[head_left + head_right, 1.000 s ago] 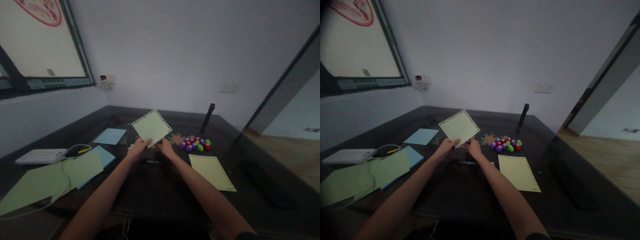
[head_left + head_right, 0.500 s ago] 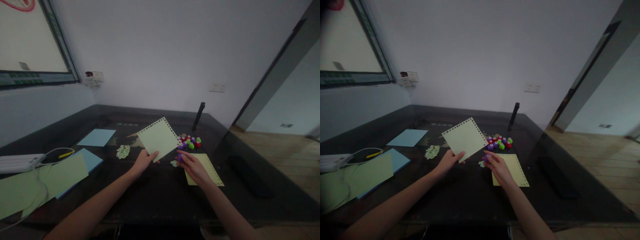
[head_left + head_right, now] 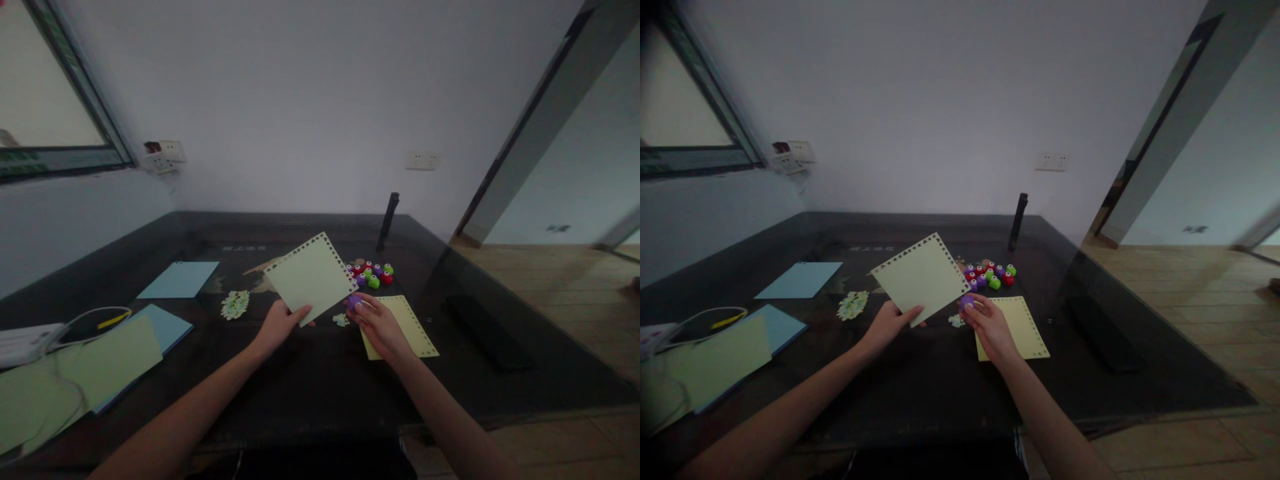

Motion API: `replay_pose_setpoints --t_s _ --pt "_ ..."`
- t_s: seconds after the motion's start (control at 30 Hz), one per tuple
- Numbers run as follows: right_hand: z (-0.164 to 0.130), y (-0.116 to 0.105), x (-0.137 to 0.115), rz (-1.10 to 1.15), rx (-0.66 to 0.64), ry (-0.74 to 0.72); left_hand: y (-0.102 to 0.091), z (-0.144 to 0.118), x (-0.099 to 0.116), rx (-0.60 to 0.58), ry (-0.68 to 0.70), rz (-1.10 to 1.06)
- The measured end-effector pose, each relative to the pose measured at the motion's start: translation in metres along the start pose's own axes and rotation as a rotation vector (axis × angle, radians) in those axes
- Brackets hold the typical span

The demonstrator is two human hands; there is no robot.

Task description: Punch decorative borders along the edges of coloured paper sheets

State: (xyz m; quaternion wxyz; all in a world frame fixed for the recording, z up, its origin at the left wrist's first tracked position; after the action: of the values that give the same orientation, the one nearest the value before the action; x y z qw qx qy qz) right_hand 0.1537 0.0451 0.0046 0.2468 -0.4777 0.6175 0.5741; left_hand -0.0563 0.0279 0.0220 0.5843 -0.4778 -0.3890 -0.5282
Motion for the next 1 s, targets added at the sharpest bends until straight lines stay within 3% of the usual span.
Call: replay_pose_setpoints --t_s 0.23,0.57,1.0 --pt "0.003 -0.003 0.005 0.018 0.032 -0.015 0.001 0.000 0.000 -0.046 0.045 0.049" --pt "0.004 -0.003 0.008 0.051 0.052 -0.009 0.004 0.000 -0.018 -0.092 0.044 0.090" --pt "-0.004 0.008 0.003 0.015 -0.006 0.002 0.009 -0.003 -0.007 -0.124 0.047 0.126"
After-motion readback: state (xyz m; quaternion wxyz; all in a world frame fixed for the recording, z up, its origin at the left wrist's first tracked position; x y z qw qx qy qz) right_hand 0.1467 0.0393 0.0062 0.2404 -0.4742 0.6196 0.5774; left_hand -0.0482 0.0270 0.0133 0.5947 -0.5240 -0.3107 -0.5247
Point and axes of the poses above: each hand's wrist, its own z-axis towards the middle knuckle, its own y-axis out of the palm, x = y × z, the point moved 5 cm from there along z, towards the middle knuckle, and after that the axes turned 11 degrees about y, right-handed, at the moved point
